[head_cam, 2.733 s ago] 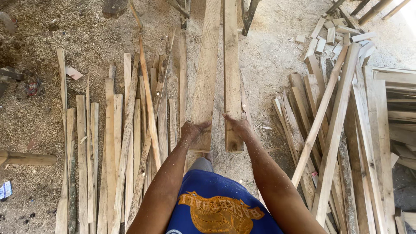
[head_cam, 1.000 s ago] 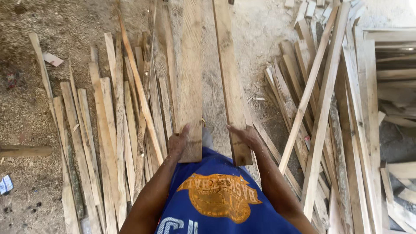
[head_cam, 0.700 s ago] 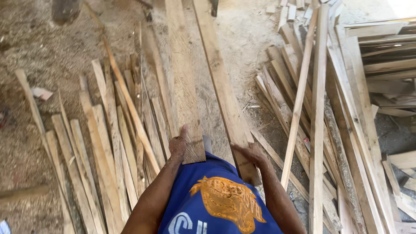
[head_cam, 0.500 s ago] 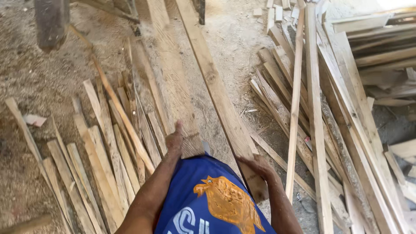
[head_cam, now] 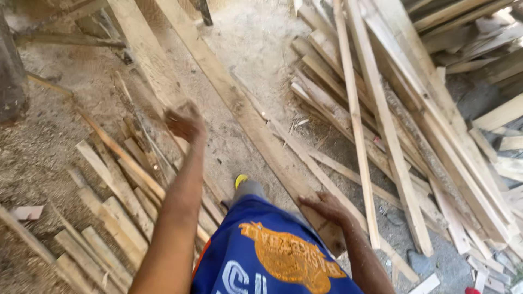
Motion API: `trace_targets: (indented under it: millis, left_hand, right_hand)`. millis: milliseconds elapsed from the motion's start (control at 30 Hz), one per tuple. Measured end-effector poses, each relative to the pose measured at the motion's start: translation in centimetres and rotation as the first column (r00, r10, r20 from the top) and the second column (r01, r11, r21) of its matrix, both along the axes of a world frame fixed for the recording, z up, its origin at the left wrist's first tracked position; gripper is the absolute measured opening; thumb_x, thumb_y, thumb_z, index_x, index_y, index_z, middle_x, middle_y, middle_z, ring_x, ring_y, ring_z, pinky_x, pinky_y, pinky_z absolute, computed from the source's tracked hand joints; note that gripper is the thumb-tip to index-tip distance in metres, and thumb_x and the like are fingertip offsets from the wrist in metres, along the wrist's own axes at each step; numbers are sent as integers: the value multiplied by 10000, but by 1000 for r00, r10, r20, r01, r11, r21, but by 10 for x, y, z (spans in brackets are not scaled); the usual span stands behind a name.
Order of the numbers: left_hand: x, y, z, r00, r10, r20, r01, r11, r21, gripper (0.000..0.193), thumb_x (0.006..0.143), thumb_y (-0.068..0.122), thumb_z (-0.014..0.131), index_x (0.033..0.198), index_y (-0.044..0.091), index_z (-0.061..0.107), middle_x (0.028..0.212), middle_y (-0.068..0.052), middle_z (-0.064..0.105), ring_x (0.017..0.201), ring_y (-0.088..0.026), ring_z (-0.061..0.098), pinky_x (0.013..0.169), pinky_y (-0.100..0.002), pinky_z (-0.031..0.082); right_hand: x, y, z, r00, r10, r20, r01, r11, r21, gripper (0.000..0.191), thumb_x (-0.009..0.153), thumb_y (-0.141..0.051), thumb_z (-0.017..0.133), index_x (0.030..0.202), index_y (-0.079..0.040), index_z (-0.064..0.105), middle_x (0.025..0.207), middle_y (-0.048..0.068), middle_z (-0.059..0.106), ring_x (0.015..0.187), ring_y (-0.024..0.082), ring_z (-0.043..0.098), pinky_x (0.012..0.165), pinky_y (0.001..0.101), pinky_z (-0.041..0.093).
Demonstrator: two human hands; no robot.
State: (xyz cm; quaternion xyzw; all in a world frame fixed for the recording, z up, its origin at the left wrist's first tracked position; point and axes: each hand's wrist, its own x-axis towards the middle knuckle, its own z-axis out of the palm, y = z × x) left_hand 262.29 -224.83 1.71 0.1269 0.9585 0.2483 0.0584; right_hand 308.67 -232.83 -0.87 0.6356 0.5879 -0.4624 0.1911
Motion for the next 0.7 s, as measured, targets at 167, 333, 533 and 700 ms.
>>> trace_targets:
  millis: [167, 333, 533, 700]
  left_hand:
    - [150, -8, -43, 477, -475, 739, -26, 833, 553, 1167, 745, 811, 563, 1600, 72, 270, 1599, -217, 400, 1351, -411, 419, 1099, -572, 389]
    - [224, -22, -46, 299, -596, 745, -223, 716, 662, 944, 816, 616, 688, 1508, 4, 494, 1542, -232, 466, 1395, -343, 468, 1104, -471, 467]
    - [309, -73, -61, 116, -591, 799, -403, 707, 581, 614, 906, 387, 755, 1324, -23, 570, 1183, -167, 631, 1088, -323, 683, 930, -538, 579]
    - [374, -120, -62, 21, -591, 806, -395, 736, 550, 474, 899, 300, 737, 1277, 59, 585, 1083, -101, 669, 932, -254, 692, 766, -451, 593]
  right_hand:
    - [8, 0, 30, 996, 52, -68, -43, 991, 125, 1131, 723, -876, 600, 1432, 2, 530, 1480, 255, 517, 1400, 365, 500, 1166, 457, 403]
    - [54, -3, 49, 986, 166, -25, -167, 986, -21, 1064, 740, -879, 491, 1348, -25, 674, 1454, 255, 589, 1385, 370, 560, 1157, 505, 437]
    - [34, 63, 64, 976, 180, -118, -131, 932, 338, 1071, 794, -858, 543, 1466, -26, 490, 1538, 265, 442, 1447, 421, 406, 1171, 605, 340]
    - [-63, 101, 86, 944, 222, -243, -114, 914, 389, 1153, 689, -682, 766, 1564, -89, 306, 1585, 219, 376, 1405, 399, 445, 1097, 595, 429]
